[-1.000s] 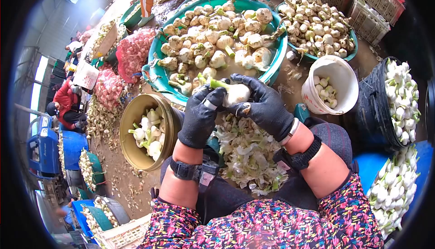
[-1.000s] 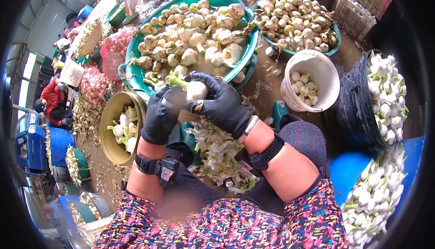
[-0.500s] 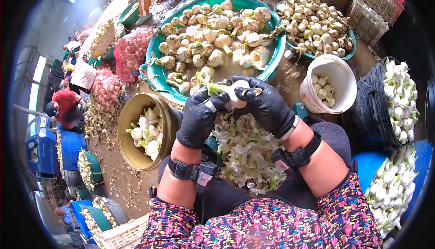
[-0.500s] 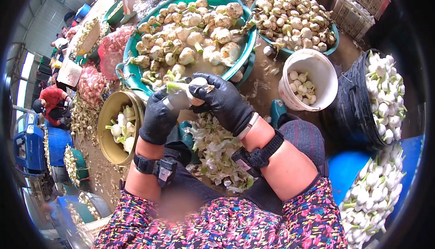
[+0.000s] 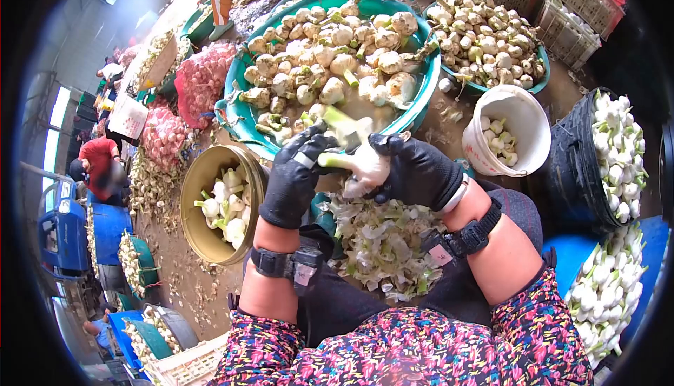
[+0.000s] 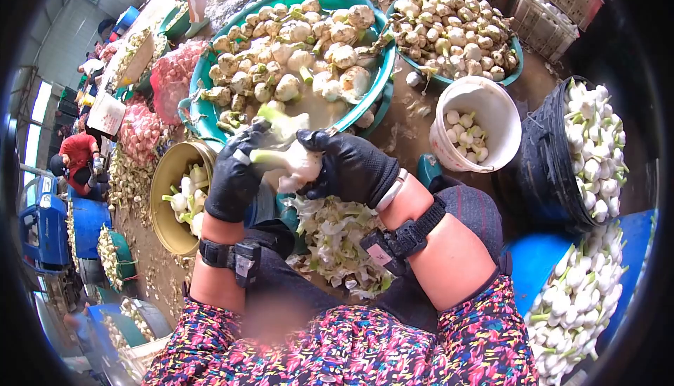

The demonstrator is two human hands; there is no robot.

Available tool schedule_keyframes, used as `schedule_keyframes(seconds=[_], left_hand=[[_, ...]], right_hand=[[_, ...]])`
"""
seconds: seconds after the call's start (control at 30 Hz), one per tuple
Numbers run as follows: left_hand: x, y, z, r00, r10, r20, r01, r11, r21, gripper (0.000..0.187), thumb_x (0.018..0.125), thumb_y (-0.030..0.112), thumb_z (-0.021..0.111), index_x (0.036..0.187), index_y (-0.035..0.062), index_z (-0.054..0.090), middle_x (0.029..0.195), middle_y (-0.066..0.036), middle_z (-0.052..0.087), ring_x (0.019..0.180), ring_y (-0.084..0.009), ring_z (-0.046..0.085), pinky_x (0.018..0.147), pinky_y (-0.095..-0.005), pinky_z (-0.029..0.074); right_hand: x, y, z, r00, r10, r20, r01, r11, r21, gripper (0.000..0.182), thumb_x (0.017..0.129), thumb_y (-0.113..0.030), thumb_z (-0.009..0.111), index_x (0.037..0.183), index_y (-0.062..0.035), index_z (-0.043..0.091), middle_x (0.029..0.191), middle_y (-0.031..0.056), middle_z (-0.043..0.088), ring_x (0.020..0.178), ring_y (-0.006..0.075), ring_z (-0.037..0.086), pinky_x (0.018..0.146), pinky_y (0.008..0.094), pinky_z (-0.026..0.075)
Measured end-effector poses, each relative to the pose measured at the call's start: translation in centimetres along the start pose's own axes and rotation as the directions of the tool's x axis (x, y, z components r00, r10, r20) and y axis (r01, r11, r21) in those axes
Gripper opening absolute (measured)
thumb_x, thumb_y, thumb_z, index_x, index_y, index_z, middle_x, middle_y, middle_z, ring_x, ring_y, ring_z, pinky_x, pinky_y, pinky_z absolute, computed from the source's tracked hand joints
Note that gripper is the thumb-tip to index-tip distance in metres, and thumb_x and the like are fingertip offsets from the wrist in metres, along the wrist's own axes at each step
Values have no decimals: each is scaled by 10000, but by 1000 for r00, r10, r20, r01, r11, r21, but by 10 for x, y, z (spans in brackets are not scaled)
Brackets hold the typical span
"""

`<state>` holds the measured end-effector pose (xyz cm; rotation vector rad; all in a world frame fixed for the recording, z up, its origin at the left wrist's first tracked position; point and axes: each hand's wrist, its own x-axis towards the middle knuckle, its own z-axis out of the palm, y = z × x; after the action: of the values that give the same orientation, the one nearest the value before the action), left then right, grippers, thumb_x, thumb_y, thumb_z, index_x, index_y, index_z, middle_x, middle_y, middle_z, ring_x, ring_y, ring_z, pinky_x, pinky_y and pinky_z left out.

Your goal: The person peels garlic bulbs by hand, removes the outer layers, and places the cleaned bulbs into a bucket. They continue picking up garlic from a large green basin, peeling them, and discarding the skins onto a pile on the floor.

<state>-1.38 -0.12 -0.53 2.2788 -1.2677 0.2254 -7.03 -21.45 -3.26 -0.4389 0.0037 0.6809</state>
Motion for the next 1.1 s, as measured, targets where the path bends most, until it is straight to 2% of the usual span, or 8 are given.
schedule_keyframes(seconds=[0.1,0.23,0.43,0.53,0.67,0.73,0.83,1.1], left_hand=[[3,27,-4,841,-503,201,435,405,-804,218,754,39,621,964,-12,642,1020,-86,616,873,-148,603,781,-256,477],[8,40,6,767,-597,235,371,114,-922,250,744,42,620,983,-23,649,944,-59,616,815,-131,586,739,-250,463],[1,19,2,805,-588,78,371,398,-839,245,723,68,632,951,-20,656,885,-53,630,786,-126,578,730,-250,453],[1,10,-1,812,-584,11,272,362,-892,216,750,78,621,944,-10,657,864,-52,637,757,-112,569,716,-233,445],[-2,11,6,808,-587,-51,350,547,-760,167,801,85,608,936,-5,648,878,-55,643,764,-110,575,692,-205,441],[1,9,7,930,-220,-293,104,925,-365,186,719,-97,552,845,27,610,823,-82,606,758,-235,582,715,-317,477],[4,20,13,875,-426,-231,287,839,-463,221,713,-102,551,880,30,612,893,-103,611,813,-265,594,767,-341,482],[13,25,11,844,-519,-135,292,656,-696,246,864,156,565,1029,-24,587,753,-57,613,607,-124,579,589,-240,476]], right_hand=[[4,2,-4,993,-111,-32,112,993,45,401,877,-329,543,1175,-64,498,1075,107,592,874,237,630,727,359,556],[3,2,3,985,-94,-142,69,983,-173,432,877,-377,549,1176,-68,505,1074,55,598,943,166,593,759,343,505],[6,8,3,768,-631,-109,399,606,-688,229,926,-146,469,1092,-13,551,951,31,620,855,111,589,775,282,497],[-1,22,12,903,-291,318,254,-237,-938,166,744,-144,581,869,-49,636,898,174,630,777,355,598,716,411,472],[-1,17,15,975,87,-204,-166,-325,-931,455,722,-232,657,1135,-59,573,981,177,633,936,312,596,815,382,464],[-7,3,19,937,-349,-28,-28,5,-1000,410,704,-173,679,1085,-52,590,872,141,607,809,304,581,738,390,467],[-3,4,26,552,-743,378,281,-261,-924,336,671,-108,694,990,-51,606,825,97,546,726,279,539,672,376,453],[2,8,17,462,-659,593,270,-532,-802,285,635,-16,627,916,-63,613,809,103,555,708,316,541,646,401,450]])
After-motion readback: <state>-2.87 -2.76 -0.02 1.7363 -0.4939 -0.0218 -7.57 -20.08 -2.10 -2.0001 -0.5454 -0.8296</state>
